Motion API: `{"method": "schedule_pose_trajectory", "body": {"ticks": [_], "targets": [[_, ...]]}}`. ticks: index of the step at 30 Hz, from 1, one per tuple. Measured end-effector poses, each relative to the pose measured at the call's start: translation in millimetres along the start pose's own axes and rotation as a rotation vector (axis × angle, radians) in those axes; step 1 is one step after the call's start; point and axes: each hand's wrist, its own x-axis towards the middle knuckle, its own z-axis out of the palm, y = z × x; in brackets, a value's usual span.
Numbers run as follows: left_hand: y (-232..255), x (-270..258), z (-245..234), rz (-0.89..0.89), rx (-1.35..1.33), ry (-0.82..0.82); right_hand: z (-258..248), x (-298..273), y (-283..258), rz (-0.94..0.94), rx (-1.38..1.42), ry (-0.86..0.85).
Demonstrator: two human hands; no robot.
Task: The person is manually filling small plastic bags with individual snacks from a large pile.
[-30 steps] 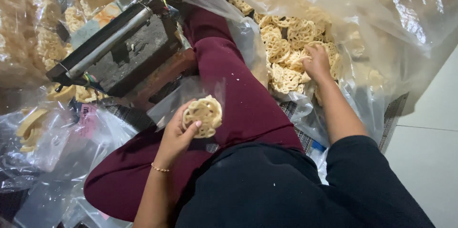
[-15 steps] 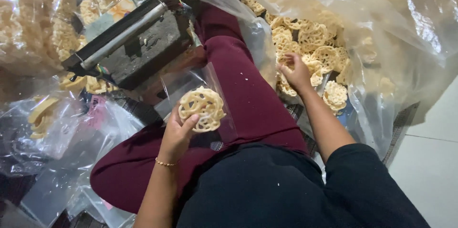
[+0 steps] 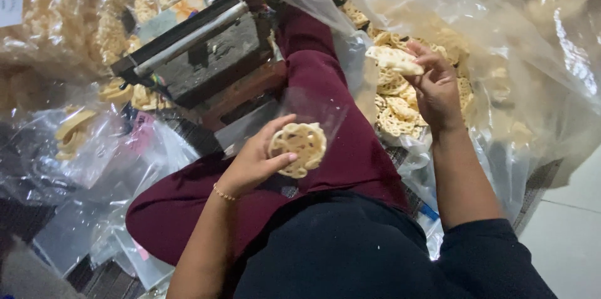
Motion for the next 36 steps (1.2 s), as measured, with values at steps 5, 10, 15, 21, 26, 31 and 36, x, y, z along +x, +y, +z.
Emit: {"method": "schedule_pose_trajectory", "body": {"ticks": [5,10,15,21,26,31,36], "targets": [[28.1,9.7,-4.2,-0.031,0.233,-0.004,22.1,4.5,-29.5,0.031,0.054,-0.132],[35.7,10.7,-3.5,-0.043,0.332,-0.004,77.3,7.5,-97.8,0.152,-0.219,-0.498],[37.1,5.7,1.6,-0.039,0.241,0.050,75.0,20.6,-99.4,0.160,-0.360,-0.763],[30.6,10.5,3.2,-0.012,0.163,0.044,95.2,20.8,-117.5,0.198,-0.450,-0.929],[15.3,10.8,7.2,-0.003,0.063,0.079,98.7,22.0,-99.8,0.185,-0.458,-0.856],[-19.0,2.9,32.8,-0.027,-0.089,0.083,100.5,4.1,-69.0,0.272,-0.365,-0.766],[-49.2,-3.6,47.1,-0.064,-0.322,0.109,106.6,-17.4,-63.5,0.276,-0.459,-1.044]]}}
